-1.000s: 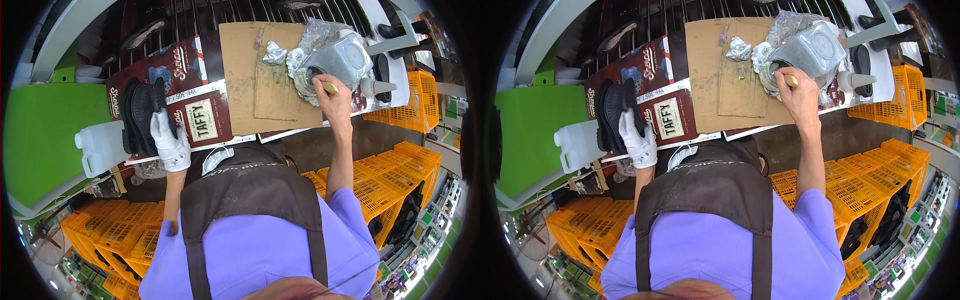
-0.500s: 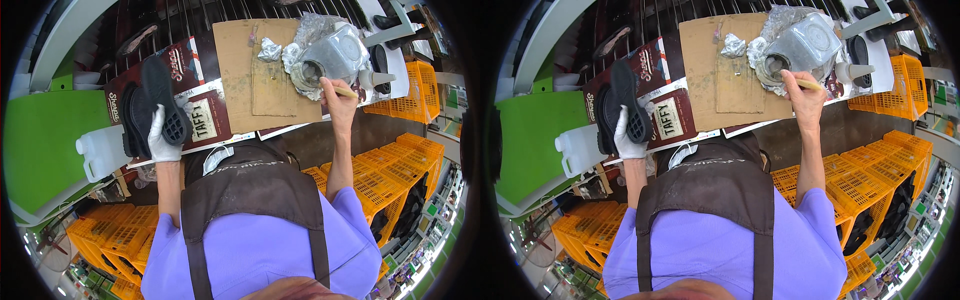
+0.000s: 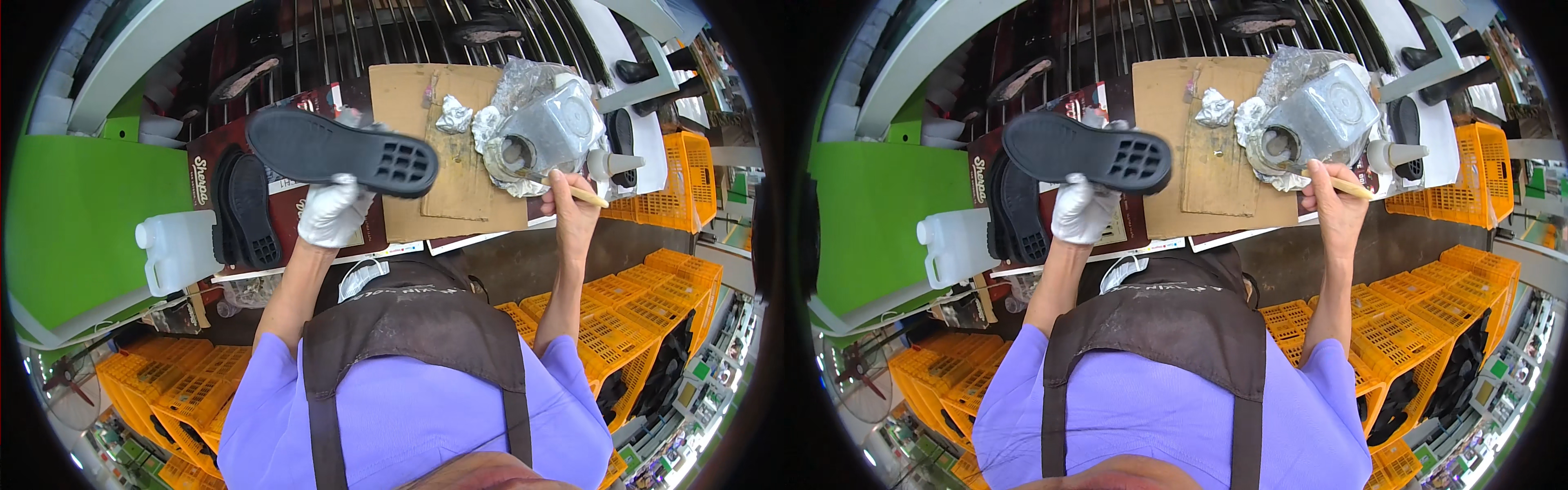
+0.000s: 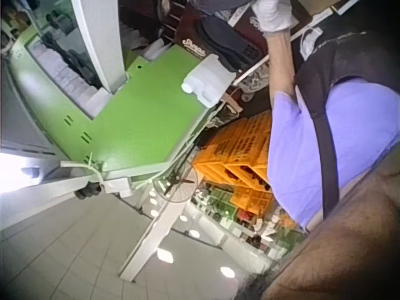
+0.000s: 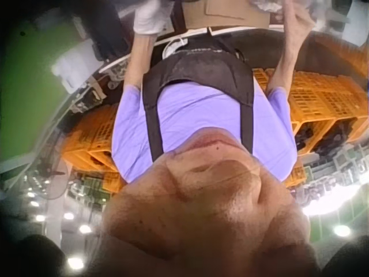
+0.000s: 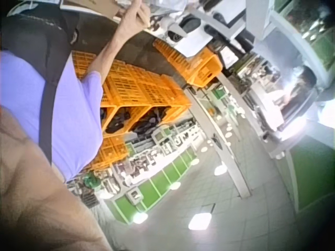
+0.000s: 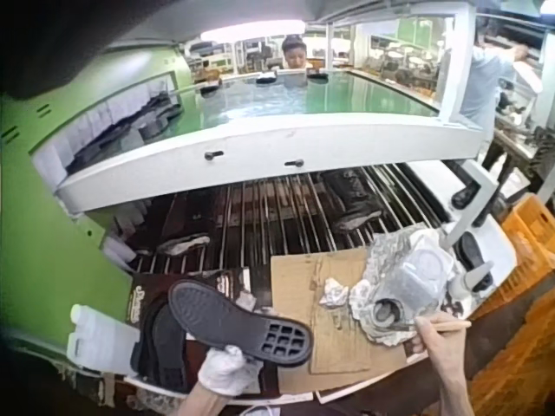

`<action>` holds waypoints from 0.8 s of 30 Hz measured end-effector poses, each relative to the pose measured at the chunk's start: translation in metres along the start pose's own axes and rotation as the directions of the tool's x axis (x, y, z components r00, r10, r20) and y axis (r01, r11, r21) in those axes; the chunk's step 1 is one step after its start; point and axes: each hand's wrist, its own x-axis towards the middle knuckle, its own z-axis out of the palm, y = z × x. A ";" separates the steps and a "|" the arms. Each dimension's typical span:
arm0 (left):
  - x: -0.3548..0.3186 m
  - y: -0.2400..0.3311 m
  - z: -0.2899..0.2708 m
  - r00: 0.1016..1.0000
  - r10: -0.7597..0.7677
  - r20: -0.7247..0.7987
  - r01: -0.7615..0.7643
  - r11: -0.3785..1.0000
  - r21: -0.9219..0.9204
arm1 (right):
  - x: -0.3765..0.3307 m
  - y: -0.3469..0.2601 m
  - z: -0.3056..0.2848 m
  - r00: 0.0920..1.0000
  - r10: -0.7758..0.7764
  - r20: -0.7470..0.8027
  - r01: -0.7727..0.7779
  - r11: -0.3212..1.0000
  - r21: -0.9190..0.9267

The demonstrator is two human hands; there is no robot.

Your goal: The person applies a dark adhesive to the bottom of black shoe soles using a brush. They repeatedly dip the brush into a container and spread the substance across the sole's surface and grooves, handling multiple soles one at a time.

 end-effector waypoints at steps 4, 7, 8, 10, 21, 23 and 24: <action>0.012 -0.011 -0.004 0.995 0.071 0.073 -0.089 0.957 0.276 | -0.003 0.004 -0.002 0.999 -0.040 -0.035 0.044 0.992 0.120; 0.026 -0.019 -0.011 0.997 -0.079 -0.005 0.074 0.953 -0.294 | -0.007 0.009 -0.002 0.994 -0.095 -0.062 0.105 0.978 0.182; 0.026 -0.020 -0.010 0.999 -0.023 -0.036 0.020 0.995 -0.099 | -0.009 0.010 0.000 0.993 -0.103 -0.065 0.116 0.964 0.241; 0.029 -0.024 0.002 0.993 0.060 -0.100 -0.015 0.917 0.399 | -0.015 0.007 0.003 0.989 -0.113 -0.090 0.137 0.927 0.348; 0.030 -0.036 0.036 0.964 0.186 0.191 -0.242 0.302 0.922 | -0.045 -0.043 0.056 0.848 -0.530 0.026 0.491 0.802 0.341; 0.028 -0.037 0.038 0.956 0.198 0.215 -0.265 0.278 0.923 | -0.040 -0.048 0.064 0.732 -0.680 0.040 0.659 0.722 0.212; 0.028 -0.037 0.038 0.958 0.192 0.214 -0.266 0.312 0.912 | -0.038 -0.050 0.067 0.698 -0.715 0.038 0.700 0.693 0.175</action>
